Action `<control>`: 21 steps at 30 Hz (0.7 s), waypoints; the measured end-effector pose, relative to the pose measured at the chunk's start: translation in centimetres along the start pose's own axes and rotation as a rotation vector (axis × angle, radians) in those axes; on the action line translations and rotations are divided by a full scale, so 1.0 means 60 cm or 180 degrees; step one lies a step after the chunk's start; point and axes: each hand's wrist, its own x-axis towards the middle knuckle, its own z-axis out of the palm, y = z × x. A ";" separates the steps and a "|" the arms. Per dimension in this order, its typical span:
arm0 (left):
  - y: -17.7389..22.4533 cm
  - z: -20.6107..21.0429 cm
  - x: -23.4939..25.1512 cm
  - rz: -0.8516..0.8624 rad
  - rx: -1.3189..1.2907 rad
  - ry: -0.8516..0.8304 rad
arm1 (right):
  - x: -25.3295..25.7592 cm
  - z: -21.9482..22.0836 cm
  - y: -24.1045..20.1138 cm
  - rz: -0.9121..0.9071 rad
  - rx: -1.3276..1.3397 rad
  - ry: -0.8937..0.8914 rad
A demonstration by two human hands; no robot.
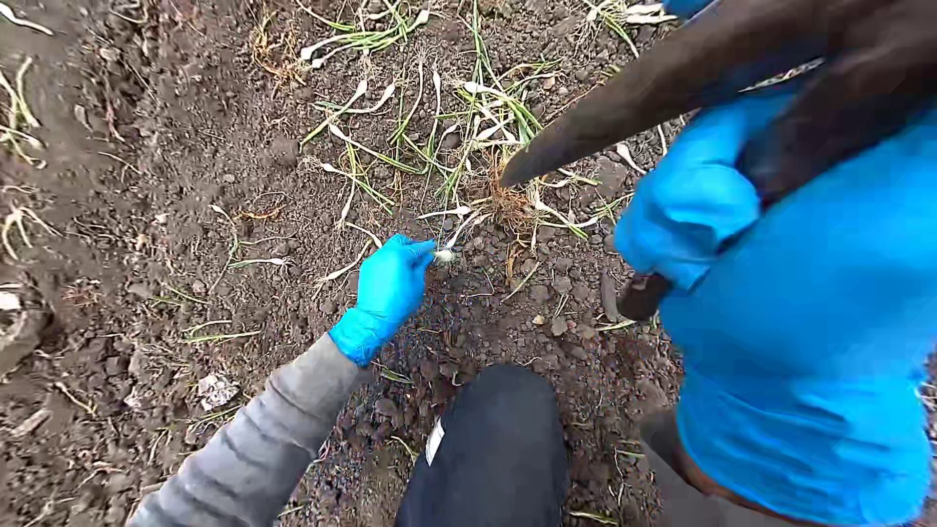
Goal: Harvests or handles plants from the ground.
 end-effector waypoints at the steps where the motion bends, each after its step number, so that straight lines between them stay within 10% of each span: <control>1: -0.001 -0.032 -0.007 0.0105 0.0176 0.0176 | 0.000 0.070 0.060 0.0392 -0.0136 0.0119; 4: 0.009 -0.079 0.007 0.0220 0.0607 0.0358 | -0.010 0.259 0.183 0.2210 -0.1548 0.0363; 10: 0.022 0.152 0.030 0.0530 0.1378 -0.1853 | -0.096 0.174 0.139 0.1347 -0.0814 0.0801; 16: 0.029 0.079 0.061 0.0176 0.0625 -0.0264 | -0.150 0.119 0.173 0.1859 -0.0787 0.1198; 21: 0.050 0.095 0.151 0.0060 0.0022 -0.0605 | -0.024 0.125 -0.019 0.1024 -0.0730 0.0772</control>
